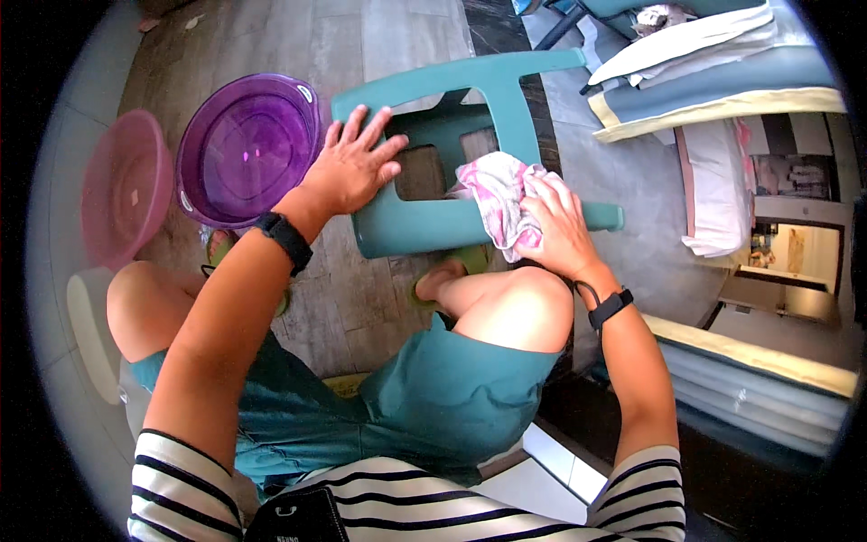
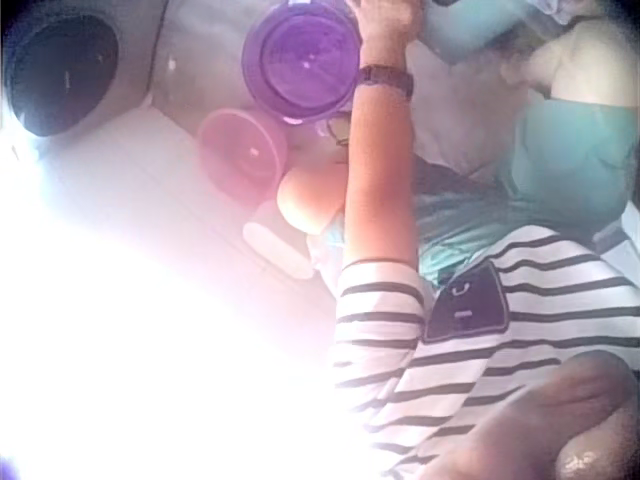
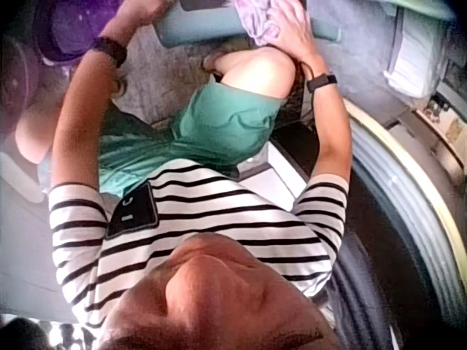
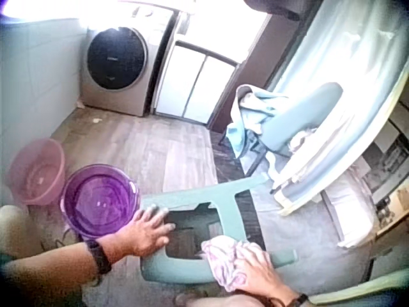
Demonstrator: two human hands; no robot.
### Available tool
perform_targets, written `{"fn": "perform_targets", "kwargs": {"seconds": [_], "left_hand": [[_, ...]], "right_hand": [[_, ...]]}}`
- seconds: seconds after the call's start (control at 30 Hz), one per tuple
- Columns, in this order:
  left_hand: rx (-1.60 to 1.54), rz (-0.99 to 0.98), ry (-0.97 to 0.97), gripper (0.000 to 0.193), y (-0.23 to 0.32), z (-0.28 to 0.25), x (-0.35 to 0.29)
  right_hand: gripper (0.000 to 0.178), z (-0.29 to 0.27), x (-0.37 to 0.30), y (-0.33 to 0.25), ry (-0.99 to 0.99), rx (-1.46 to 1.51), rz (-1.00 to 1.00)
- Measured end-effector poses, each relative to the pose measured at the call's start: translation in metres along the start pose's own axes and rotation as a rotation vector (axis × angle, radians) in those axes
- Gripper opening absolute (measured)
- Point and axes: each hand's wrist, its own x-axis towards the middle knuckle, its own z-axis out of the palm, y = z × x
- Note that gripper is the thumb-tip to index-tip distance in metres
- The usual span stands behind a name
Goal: The person wipes a plastic stool with a cloth, rotating it to clean all sides and the underside. They then unscrew the cap from a large plastic bottle and pour liquid into the cap.
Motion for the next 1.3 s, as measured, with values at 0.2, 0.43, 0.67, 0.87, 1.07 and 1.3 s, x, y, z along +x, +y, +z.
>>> {"fn": "perform_targets", "kwargs": {"seconds": [0.2,0.43,0.67,0.87,1.07,1.3], "left_hand": [[-0.020,0.184,-0.131,0.092,0.036,-0.011,-0.035],[0.135,0.070,-0.210,0.097,0.048,-0.013,-0.034],[0.130,0.054,-0.199,0.092,0.059,-0.013,-0.034],[0.101,-0.012,-0.237,0.089,0.059,-0.025,-0.032],[0.078,-0.037,-0.308,0.093,0.054,-0.028,-0.017],[-0.140,-0.048,-0.250,0.089,0.037,-0.048,-0.016]], "right_hand": [[0.044,-0.011,0.016,0.012,-0.052,0.021,-0.013],[0.027,-0.028,0.044,0.001,-0.339,-0.026,0.042],[0.025,-0.068,0.030,0.005,-0.137,0.039,0.218],[0.024,-0.155,0.008,0.017,0.656,0.367,0.566],[0.043,-0.189,-0.023,0.034,0.816,0.701,0.604],[0.031,-0.181,-0.025,0.021,0.875,0.880,0.585]]}}
